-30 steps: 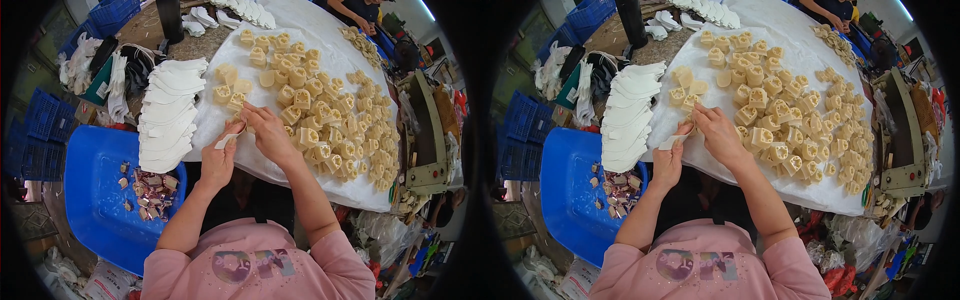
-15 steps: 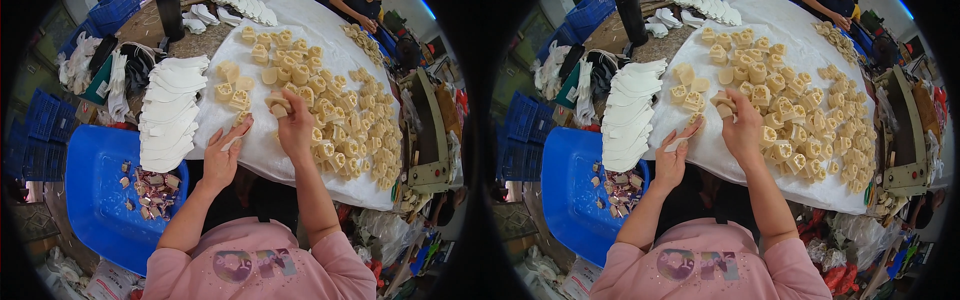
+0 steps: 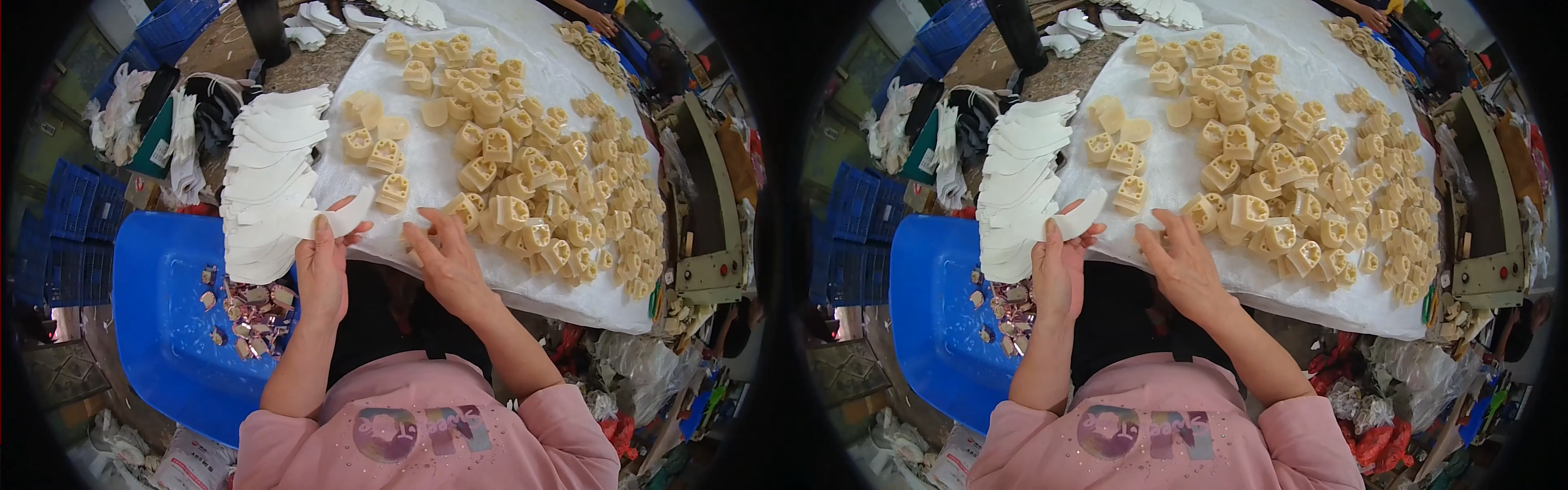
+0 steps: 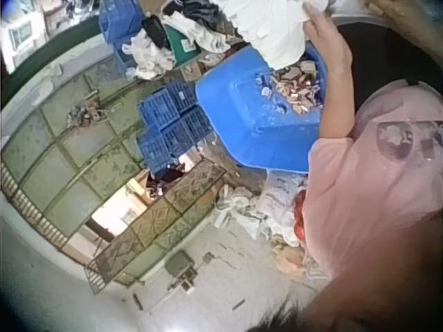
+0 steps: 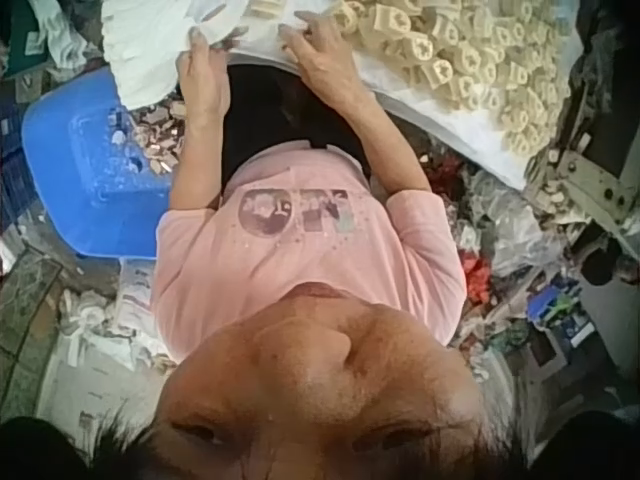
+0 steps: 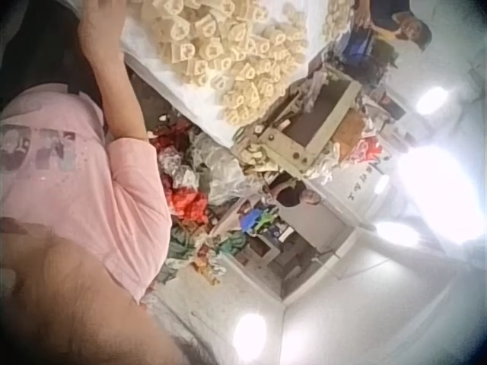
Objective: Assembling small foam and fabric components for shoes at a workstation.
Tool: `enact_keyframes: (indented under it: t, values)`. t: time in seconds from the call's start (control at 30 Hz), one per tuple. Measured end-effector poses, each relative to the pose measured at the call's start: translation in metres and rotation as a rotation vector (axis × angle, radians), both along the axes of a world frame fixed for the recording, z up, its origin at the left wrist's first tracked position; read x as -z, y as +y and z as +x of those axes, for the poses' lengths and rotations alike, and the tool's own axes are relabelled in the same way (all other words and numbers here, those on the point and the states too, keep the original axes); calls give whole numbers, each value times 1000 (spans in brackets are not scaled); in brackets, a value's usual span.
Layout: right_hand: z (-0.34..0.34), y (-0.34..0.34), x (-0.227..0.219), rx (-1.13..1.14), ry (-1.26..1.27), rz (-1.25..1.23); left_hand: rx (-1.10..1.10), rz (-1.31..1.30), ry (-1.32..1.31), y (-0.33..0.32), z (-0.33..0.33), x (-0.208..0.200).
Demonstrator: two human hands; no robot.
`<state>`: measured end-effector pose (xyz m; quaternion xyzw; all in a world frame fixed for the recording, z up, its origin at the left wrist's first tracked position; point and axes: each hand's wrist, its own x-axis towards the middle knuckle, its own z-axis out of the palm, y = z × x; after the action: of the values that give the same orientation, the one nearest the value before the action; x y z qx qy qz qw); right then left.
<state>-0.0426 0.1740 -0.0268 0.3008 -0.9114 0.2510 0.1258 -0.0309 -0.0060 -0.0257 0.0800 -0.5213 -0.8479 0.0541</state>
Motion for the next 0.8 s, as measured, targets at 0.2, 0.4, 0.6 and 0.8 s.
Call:
enact_keyframes:
  t: [0.2, 0.4, 0.6, 0.8]
  values:
    - [-1, 8, 1, -26, -53, 49, 31, 123, 7, 2, 19, 5]
    - [17, 4, -29, -50, -245, -719, 36, 131, -29, 11, 35, 1]
    - [29, -11, -16, -204, -106, -813, 147, 232, -17, 34, 45, -18]
    - [28, -16, -8, -215, 262, -755, 182, 241, -49, 40, 50, -26]
